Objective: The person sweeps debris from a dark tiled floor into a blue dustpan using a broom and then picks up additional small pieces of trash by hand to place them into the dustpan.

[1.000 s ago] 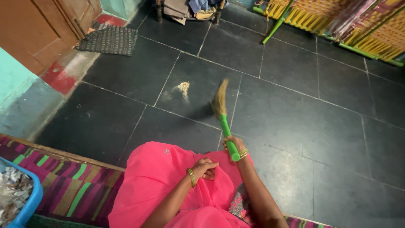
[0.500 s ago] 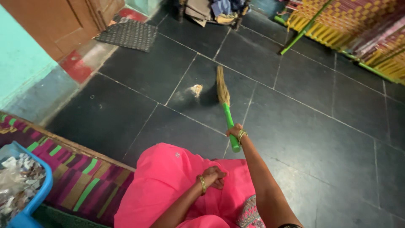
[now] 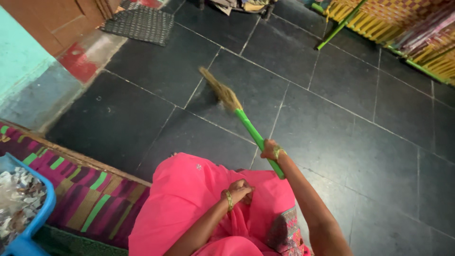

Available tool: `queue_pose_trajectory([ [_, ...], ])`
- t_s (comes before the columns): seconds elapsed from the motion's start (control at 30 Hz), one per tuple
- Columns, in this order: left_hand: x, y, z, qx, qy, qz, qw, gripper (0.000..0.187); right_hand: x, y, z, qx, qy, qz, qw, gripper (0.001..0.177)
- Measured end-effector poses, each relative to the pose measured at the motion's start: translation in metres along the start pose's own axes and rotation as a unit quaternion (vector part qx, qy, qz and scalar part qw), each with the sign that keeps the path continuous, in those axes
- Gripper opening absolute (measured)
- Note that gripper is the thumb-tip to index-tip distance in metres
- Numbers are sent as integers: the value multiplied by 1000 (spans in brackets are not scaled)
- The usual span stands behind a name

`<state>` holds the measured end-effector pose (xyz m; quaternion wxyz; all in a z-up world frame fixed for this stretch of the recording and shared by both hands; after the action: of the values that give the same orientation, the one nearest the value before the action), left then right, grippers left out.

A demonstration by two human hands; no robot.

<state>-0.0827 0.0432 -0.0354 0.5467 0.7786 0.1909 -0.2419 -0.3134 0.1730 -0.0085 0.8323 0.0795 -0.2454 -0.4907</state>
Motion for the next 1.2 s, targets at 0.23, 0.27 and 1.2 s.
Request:
queue_pose_trajectory([
  [0.23,8,-16,-5,20,8,7,1000,28,-18,97,-7,-52,-73,-48,995,59],
  [0.27,11,-18,-5,23,9,9,1000,28,-15,111,-2,-73,-109,-36,991,62],
  [1.2,12,-18,-3,32,21,-33,999,22,57,116,-92,-142,-681,-118,709,20],
])
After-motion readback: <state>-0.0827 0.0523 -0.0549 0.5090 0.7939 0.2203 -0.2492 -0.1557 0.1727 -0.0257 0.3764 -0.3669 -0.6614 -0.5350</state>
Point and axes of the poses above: each hand's wrist, its own y-axis away from the middle knuckle, its own z-axis out of the back of the hand, x = y × z, the point moved 9 cm from there along -y, towards the middle knuckle, and after that the axes turned 14 degrees about z, right-handed, at the moved point
